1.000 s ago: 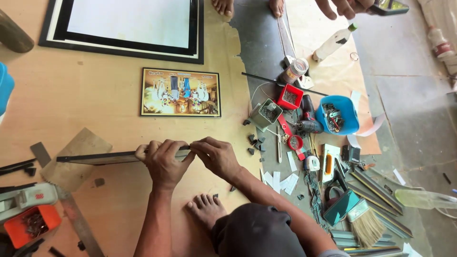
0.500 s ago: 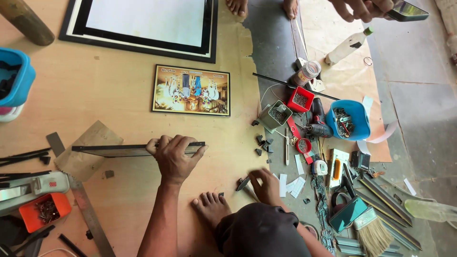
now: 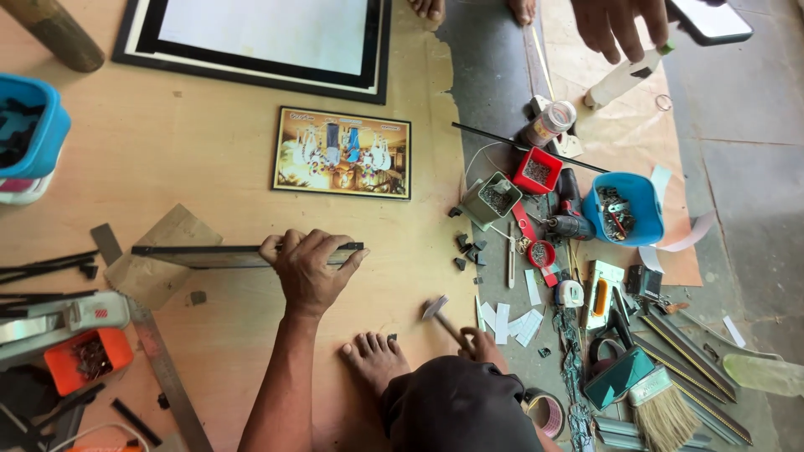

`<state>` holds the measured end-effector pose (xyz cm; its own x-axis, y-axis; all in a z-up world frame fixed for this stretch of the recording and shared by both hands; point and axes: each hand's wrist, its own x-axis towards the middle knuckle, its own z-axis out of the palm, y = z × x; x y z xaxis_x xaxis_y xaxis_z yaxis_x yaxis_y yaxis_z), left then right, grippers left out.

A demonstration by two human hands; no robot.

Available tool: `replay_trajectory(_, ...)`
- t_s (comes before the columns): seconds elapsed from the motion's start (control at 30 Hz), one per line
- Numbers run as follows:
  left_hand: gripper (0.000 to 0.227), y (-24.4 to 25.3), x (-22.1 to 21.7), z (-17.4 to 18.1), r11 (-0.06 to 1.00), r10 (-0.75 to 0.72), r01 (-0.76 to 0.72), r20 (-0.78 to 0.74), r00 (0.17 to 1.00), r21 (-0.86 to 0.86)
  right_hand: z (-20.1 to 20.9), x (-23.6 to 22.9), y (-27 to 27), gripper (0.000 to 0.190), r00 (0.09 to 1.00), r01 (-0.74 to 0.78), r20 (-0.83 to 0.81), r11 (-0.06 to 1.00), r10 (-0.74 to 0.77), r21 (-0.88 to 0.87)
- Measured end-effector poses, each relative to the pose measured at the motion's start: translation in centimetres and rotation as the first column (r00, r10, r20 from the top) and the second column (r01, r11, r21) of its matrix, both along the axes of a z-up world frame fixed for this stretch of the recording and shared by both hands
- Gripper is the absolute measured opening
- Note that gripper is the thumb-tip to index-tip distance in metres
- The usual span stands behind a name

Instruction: The recorder and an assistant are assembling and framing pictures using glass, backing boards, hammers, and a drill on a workshop floor.

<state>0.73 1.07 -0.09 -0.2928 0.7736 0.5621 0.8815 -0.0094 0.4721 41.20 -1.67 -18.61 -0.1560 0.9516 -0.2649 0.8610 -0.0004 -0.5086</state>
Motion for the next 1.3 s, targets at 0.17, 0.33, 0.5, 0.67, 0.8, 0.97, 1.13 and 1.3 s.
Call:
replay_trajectory(0.17, 0.028, 1.9, -0.3, -4.3, 0.998, -0.035, 0.034, 0.013, 0.999, 0.045, 2.8, -1.6, 2.4, 0.035, 0.948, 0.180, -0.286, 0.976, -0.140, 0.120)
replay_trajectory(0.33, 0.029, 0.0, -0.6, -3.1, 0.999, -0.010, 0.007, 0.051, 0.999, 0.050, 18.2, -10.8, 2.6, 0.036, 0.751, 0.008, -0.659, 0.998, 0.037, 0.065)
replay_trajectory(0.5, 0.033, 0.4, -0.5, -3.0, 0.994, -0.035, 0.034, 0.013, 0.999, 0.105, 23.8, -13.6, 4.4, 0.035, 0.896, -0.205, -0.166, 0.715, 0.412, 0.668)
replay_trajectory(0.67, 0.032, 0.9, -0.7, -1.9, 0.989, -0.048, 0.050, -0.019, 0.999, 0.139, 26.7, -17.3, 6.0, 0.038, 0.863, -0.495, 0.242, 0.649, 0.444, 0.578)
replay_trajectory(0.8, 0.031, -0.3, -0.4, -2.2, 0.998, -0.030, 0.027, 0.068, 0.997, 0.048, 24.1, -16.1, 6.4, 0.039, 0.903, -0.067, -0.271, 0.730, 0.335, 0.680)
replay_trajectory(0.97, 0.034, 0.5, -0.5, -2.0, 0.994, -0.045, 0.046, -0.010, 0.999, 0.094, 26.9, -16.5, 6.4, 0.032, 0.845, -0.535, 0.360, 0.628, 0.396, 0.565)
replay_trajectory(1.13, 0.038, -0.4, 0.5, -3.1, 0.994, -0.075, 0.073, 0.028, 0.997, 0.075, 26.0, -15.4, 4.4, 0.033, 0.902, -0.253, -0.083, 0.674, 0.424, 0.694)
replay_trajectory(1.3, 0.046, 0.8, 0.3, -4.3, 0.996, 0.078, -0.075, -0.050, 0.996, 0.056, 6.8, -6.1, 6.3, 0.015, 0.943, -0.192, 0.333, 0.847, 0.019, 0.496)
